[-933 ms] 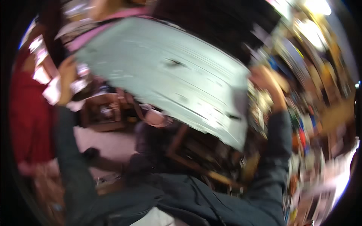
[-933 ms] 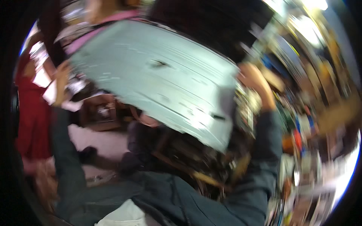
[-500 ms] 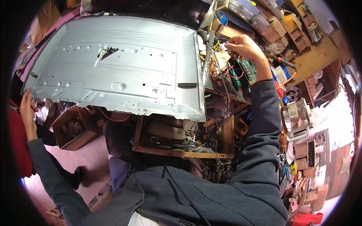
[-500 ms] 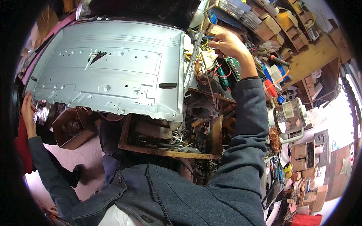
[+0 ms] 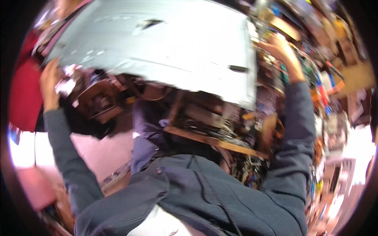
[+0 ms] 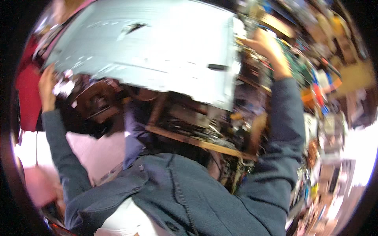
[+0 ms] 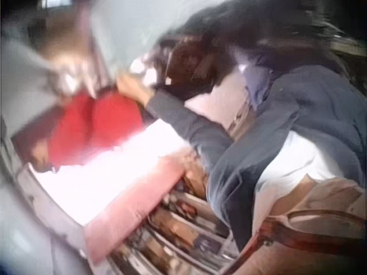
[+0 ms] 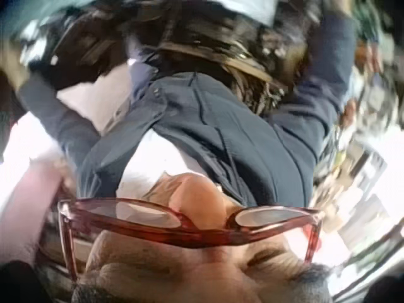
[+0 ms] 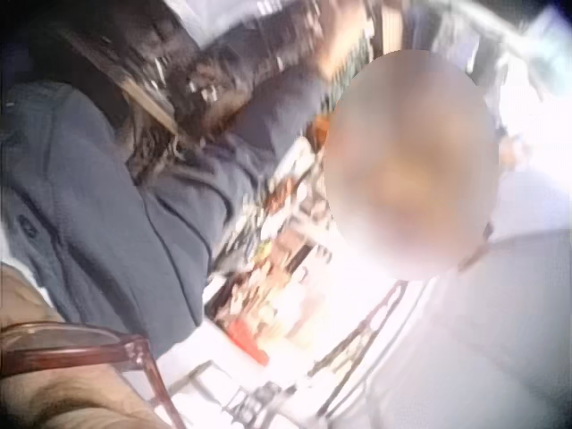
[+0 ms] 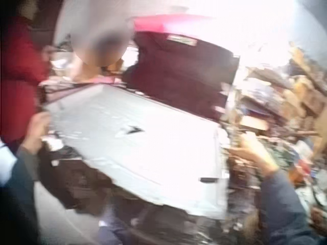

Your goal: The person assembles a flat-screen display by attaching a metal backplate, inserting a screen panel, and securing a black rubber gasket with assistance from a coworker. The person handles the backplate, screen, and gasket, and uses a screwdriver to fasten components.

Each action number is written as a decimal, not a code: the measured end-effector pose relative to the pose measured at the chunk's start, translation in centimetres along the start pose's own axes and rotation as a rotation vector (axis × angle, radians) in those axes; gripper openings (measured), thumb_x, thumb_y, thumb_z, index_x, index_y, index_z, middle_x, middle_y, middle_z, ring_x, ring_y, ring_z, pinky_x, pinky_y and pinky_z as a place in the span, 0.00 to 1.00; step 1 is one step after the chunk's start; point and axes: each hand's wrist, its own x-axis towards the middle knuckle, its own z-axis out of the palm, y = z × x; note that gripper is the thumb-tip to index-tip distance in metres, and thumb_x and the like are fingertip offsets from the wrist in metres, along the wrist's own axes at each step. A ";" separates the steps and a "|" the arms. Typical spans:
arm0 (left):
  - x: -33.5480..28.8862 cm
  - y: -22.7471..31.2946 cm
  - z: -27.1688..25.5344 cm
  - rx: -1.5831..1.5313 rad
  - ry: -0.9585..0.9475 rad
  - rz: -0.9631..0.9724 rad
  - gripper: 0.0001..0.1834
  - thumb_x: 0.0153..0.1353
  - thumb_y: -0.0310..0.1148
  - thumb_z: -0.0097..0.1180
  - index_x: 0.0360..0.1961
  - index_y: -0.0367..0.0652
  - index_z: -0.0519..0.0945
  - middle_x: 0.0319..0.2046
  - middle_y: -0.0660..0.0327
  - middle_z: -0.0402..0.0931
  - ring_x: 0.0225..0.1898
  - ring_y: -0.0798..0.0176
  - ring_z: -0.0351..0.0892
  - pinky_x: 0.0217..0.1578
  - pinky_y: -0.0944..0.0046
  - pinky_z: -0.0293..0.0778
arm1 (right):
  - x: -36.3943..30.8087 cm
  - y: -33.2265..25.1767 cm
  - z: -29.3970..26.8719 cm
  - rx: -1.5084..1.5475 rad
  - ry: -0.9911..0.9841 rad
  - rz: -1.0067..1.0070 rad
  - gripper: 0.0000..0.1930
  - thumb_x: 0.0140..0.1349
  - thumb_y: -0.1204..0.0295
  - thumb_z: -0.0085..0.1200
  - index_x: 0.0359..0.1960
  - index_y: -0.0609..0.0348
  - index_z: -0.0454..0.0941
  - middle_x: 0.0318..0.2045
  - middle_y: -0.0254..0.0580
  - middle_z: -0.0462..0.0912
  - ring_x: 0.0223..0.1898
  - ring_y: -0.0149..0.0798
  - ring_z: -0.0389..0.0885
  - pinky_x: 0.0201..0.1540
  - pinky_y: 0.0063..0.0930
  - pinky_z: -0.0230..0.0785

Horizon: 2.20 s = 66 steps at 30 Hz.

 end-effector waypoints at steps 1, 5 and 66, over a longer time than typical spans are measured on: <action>0.3 -0.8 0.3 0.061 -0.053 -0.009 0.19 0.70 0.39 0.57 0.56 0.40 0.81 0.21 0.73 0.68 0.19 0.77 0.64 0.20 0.75 0.58 | -0.6 -0.5 0.1 0.039 -0.003 0.022 0.35 0.58 0.42 0.60 0.17 0.70 0.78 0.12 0.51 0.73 0.16 0.41 0.73 0.23 0.44 0.65; -1.2 0.7 -0.3 0.079 -0.105 0.041 0.17 0.71 0.38 0.55 0.53 0.38 0.82 0.18 0.66 0.73 0.14 0.75 0.67 0.15 0.74 0.59 | -0.4 -1.7 0.2 0.028 -0.061 0.048 0.29 0.54 0.47 0.65 0.24 0.69 0.83 0.21 0.59 0.81 0.25 0.51 0.84 0.32 0.44 0.75; 22.7 2.8 2.6 1.338 -0.469 0.015 0.29 0.58 0.31 0.49 0.64 0.52 0.76 0.64 0.53 0.73 0.63 0.47 0.74 0.61 0.48 0.71 | -13.7 -1.2 -3.2 0.638 0.064 0.159 0.16 0.69 0.65 0.58 0.27 0.64 0.75 0.18 0.34 0.70 0.22 0.26 0.64 0.26 0.28 0.61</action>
